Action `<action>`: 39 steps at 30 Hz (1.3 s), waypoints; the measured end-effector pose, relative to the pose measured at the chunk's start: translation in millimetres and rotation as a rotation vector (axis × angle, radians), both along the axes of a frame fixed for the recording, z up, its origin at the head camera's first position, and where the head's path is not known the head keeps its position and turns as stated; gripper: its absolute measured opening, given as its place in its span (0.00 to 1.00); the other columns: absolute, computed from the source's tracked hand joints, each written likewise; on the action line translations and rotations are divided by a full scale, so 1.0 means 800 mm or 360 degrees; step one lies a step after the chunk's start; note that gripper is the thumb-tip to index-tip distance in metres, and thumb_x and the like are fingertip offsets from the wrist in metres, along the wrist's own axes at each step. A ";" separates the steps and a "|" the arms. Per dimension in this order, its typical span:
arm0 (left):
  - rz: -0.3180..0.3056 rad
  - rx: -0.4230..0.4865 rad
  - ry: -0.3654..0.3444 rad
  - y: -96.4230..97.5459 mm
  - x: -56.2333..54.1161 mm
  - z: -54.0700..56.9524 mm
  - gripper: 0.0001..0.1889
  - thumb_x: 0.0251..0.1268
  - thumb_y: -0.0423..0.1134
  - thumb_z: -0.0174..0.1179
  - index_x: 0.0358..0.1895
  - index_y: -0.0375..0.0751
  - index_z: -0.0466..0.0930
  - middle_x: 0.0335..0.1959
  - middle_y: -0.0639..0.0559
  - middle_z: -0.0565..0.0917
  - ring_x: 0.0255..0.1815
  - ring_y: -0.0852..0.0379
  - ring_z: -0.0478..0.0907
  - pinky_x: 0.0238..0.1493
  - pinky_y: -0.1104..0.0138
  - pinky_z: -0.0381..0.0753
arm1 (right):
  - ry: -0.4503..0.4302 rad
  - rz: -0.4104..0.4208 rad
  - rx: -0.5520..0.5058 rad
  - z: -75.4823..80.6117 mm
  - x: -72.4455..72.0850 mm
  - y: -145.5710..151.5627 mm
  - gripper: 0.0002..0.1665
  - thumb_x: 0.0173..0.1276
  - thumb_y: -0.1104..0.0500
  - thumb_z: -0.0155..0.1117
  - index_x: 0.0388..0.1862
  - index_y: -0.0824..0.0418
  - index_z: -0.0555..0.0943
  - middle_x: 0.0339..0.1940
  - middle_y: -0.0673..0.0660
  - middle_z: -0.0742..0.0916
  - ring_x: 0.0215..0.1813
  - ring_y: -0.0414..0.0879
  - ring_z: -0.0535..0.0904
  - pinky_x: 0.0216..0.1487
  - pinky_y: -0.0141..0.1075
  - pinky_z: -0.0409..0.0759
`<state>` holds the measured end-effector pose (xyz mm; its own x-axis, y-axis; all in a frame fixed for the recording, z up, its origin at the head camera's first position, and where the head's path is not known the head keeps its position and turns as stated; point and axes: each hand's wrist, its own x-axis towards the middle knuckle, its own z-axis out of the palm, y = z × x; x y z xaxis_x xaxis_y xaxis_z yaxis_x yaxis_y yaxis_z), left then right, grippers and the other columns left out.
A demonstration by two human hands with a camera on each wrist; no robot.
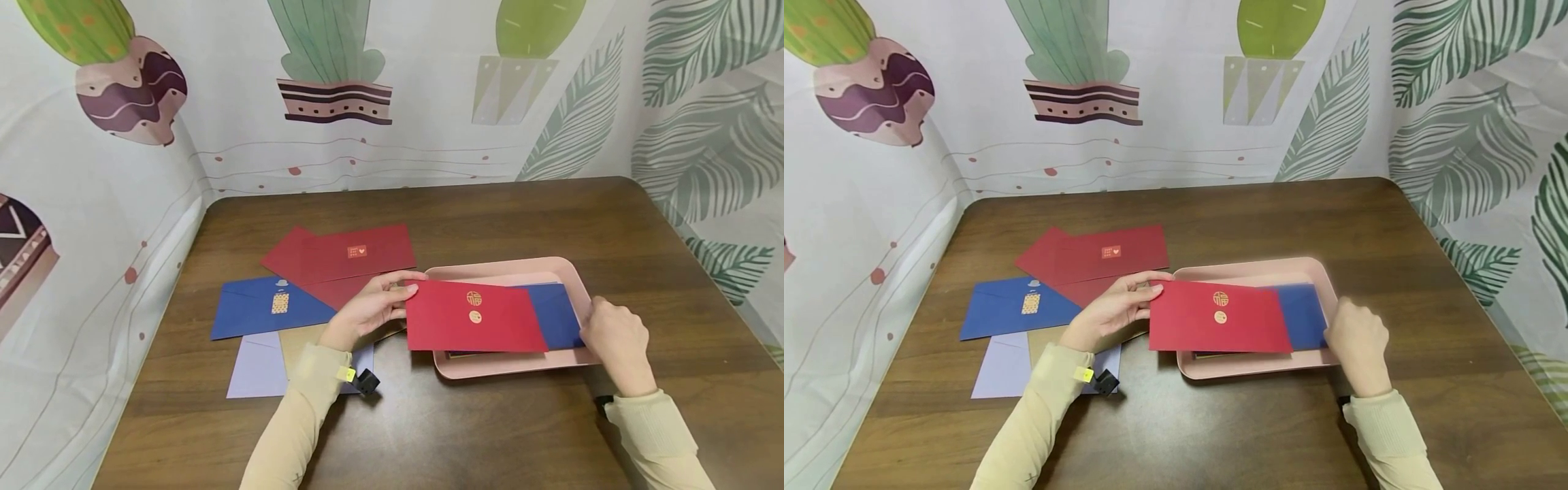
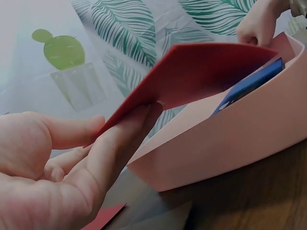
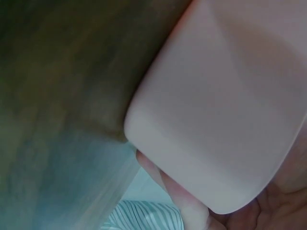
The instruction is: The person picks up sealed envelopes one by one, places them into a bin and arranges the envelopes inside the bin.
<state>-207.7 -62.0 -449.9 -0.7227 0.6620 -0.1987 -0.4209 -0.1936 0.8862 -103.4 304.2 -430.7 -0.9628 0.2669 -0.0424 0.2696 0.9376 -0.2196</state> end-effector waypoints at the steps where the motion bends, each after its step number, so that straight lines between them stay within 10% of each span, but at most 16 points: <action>1: -0.0005 0.0004 -0.0002 0.002 0.000 0.000 0.21 0.73 0.27 0.47 0.66 0.28 0.64 0.40 0.52 0.83 0.39 0.61 0.84 0.42 0.67 0.85 | 0.0004 0.0001 0.0000 0.000 0.000 0.000 0.09 0.56 0.65 0.52 0.32 0.72 0.73 0.29 0.81 0.80 0.27 0.74 0.75 0.20 0.58 0.72; 16: -0.0064 -0.0189 0.0030 0.017 0.008 0.006 0.25 0.69 0.23 0.50 0.69 0.37 0.65 0.22 0.57 0.71 0.32 0.63 0.71 0.49 0.71 0.79 | 0.0000 -0.0001 -0.0010 0.001 0.000 -0.002 0.09 0.55 0.64 0.54 0.32 0.71 0.73 0.29 0.80 0.80 0.28 0.74 0.76 0.21 0.57 0.72; 24: -0.0174 -0.0206 0.0099 0.028 0.016 0.019 0.31 0.70 0.26 0.49 0.75 0.44 0.56 0.55 0.49 0.71 0.46 0.63 0.75 0.54 0.71 0.75 | -0.0015 -0.0008 -0.0015 0.000 0.001 0.000 0.09 0.54 0.65 0.54 0.33 0.71 0.73 0.29 0.80 0.80 0.28 0.74 0.76 0.22 0.58 0.72; 33: -0.0284 -0.0141 0.0204 0.041 0.021 0.028 0.31 0.70 0.27 0.48 0.75 0.40 0.52 0.64 0.33 0.67 0.54 0.54 0.73 0.69 0.60 0.65 | -0.0032 -0.0016 -0.0015 0.001 0.001 -0.001 0.09 0.55 0.65 0.53 0.33 0.70 0.73 0.28 0.79 0.80 0.28 0.74 0.76 0.22 0.58 0.73; 39: -0.0297 -0.0190 0.0229 0.037 0.020 0.037 0.31 0.71 0.30 0.49 0.75 0.39 0.51 0.77 0.38 0.52 0.77 0.43 0.51 0.76 0.51 0.53 | -0.0048 -0.0032 -0.0016 0.001 0.000 -0.002 0.08 0.55 0.64 0.54 0.31 0.69 0.73 0.26 0.77 0.80 0.28 0.73 0.76 0.22 0.57 0.73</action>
